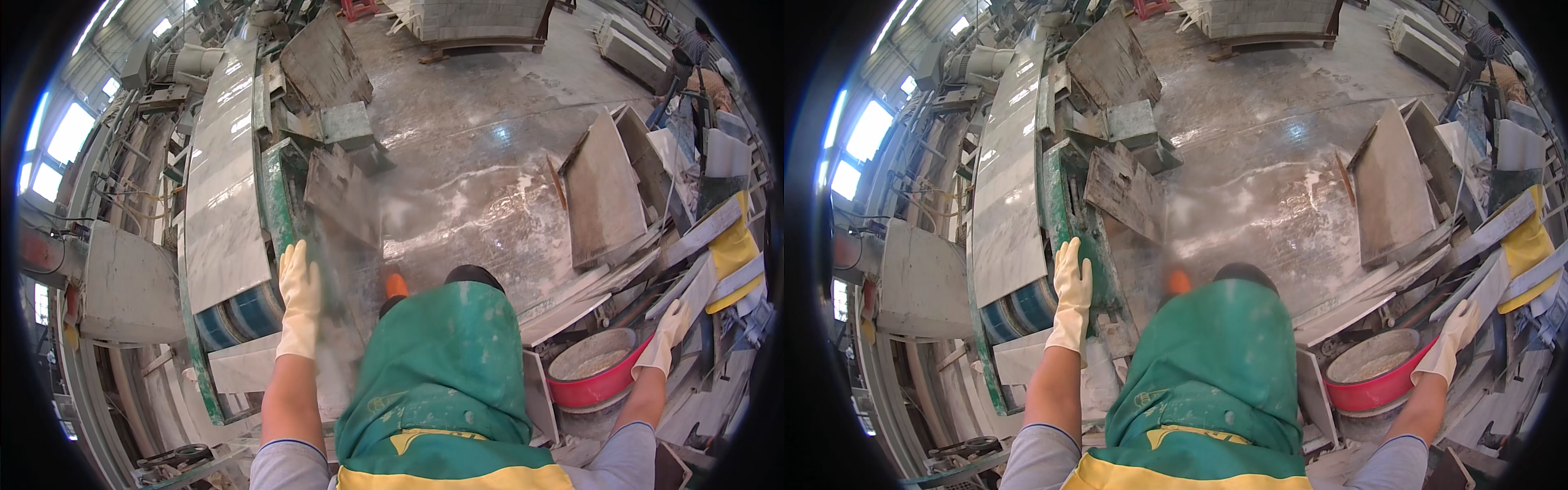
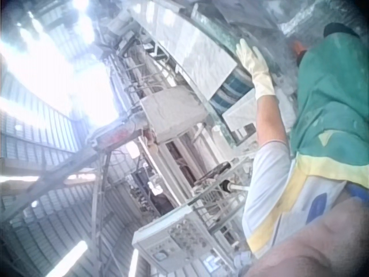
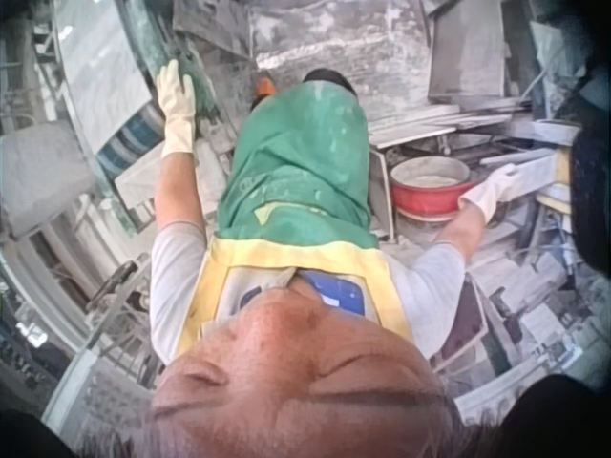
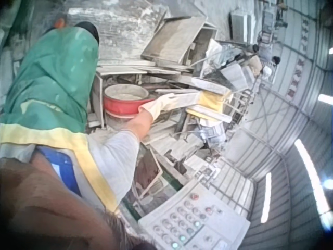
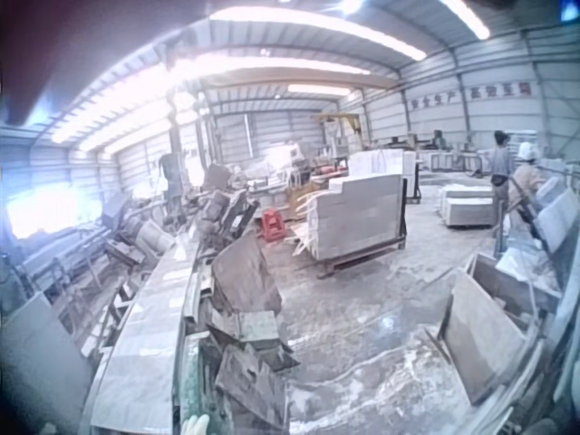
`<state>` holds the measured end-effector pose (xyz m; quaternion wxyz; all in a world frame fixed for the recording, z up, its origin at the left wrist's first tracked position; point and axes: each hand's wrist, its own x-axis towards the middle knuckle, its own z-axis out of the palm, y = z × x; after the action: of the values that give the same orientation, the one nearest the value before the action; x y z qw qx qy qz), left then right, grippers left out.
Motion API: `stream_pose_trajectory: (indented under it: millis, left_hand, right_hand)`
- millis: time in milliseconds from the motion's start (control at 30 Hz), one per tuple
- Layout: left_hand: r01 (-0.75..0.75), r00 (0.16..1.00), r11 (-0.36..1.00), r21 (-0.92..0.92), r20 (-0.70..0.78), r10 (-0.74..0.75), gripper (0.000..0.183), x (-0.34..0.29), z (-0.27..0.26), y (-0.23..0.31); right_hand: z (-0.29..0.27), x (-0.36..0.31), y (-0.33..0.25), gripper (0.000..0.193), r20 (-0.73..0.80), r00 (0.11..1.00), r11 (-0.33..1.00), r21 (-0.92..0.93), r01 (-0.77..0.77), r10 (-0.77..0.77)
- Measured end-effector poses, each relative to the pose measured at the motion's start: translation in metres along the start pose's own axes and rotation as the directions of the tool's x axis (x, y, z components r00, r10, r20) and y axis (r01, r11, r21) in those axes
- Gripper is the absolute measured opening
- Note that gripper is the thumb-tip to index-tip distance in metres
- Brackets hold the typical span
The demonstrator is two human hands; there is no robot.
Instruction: The person repeatedly picks rectangular tiles from a conveyor belt and stacks them on a nearby rack. The hands are gloved and the tiles are handled one at a time in a continuous loop.
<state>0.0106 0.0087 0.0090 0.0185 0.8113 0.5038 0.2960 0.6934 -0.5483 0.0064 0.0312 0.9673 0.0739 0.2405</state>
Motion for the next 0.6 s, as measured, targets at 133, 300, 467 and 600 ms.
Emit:
stream_pose_trajectory:
  millis: [133,300,467,600]
  left_hand:
    - [-0.011,1.000,1.000,-0.018,0.004,0.011,0.048,0.000,0.000,0.000]
    - [-0.003,1.000,1.000,-0.022,-0.001,0.003,0.048,0.000,0.001,-0.001]
    - [-0.005,1.000,1.000,-0.008,0.008,0.005,0.049,0.000,0.002,-0.003]
    - [-0.010,1.000,1.000,-0.005,0.015,0.010,0.049,0.000,0.004,-0.007]
  right_hand:
    - [0.002,-0.007,0.001,0.056,-0.046,0.998,0.999,-0.017,0.032,-0.033]
    - [0.000,-0.013,-0.001,0.055,-0.035,0.999,0.999,-0.038,0.034,-0.035]
    - [-0.008,-0.019,-0.006,0.054,-0.004,1.000,0.999,-0.038,0.002,-0.002]
    - [-0.013,-0.023,-0.009,0.054,0.006,1.000,0.999,-0.033,-0.004,0.004]
